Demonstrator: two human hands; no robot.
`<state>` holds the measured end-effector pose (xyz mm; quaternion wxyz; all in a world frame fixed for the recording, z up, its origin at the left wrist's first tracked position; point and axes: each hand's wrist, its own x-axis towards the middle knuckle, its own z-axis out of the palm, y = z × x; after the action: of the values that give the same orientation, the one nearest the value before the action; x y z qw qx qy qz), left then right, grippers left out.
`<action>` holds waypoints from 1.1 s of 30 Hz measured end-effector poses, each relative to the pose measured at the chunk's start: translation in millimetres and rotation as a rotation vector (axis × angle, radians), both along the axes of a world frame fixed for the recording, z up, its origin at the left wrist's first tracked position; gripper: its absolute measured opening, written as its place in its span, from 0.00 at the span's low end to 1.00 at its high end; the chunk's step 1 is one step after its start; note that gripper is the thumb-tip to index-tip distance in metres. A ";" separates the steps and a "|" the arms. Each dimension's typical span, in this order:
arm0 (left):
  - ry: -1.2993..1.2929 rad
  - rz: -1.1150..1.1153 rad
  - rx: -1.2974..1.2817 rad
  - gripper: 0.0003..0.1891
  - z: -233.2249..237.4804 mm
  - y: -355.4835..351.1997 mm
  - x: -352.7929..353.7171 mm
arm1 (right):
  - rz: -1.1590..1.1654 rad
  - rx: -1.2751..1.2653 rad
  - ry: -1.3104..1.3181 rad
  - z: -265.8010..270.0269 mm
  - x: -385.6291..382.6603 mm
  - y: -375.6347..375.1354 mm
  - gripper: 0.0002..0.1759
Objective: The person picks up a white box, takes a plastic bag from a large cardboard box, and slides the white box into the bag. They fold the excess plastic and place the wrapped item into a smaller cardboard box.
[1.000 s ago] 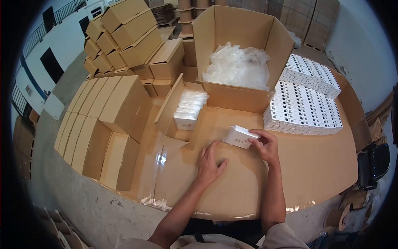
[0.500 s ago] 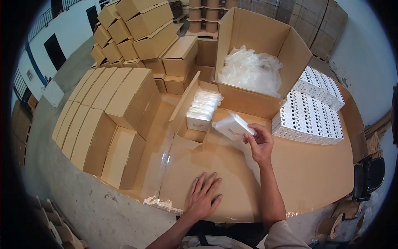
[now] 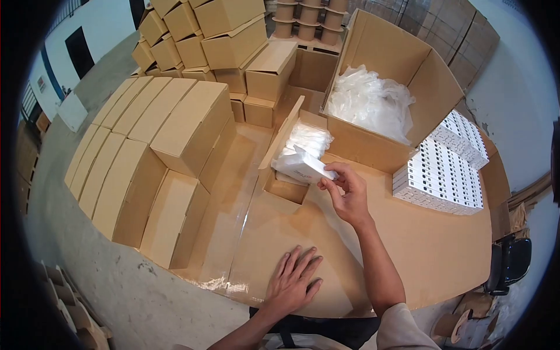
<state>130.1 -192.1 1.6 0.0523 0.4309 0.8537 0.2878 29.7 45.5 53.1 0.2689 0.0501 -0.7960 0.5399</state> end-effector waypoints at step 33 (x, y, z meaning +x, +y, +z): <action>-0.050 -0.006 0.037 0.26 4.9 2.2 -4.2 | -0.267 0.658 -0.305 20.9 -29.9 -39.3 0.07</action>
<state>125.9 -189.9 6.5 0.0667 0.4272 0.8453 0.3139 -0.3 6.2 73.9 0.1850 -0.0511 -0.9571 0.2172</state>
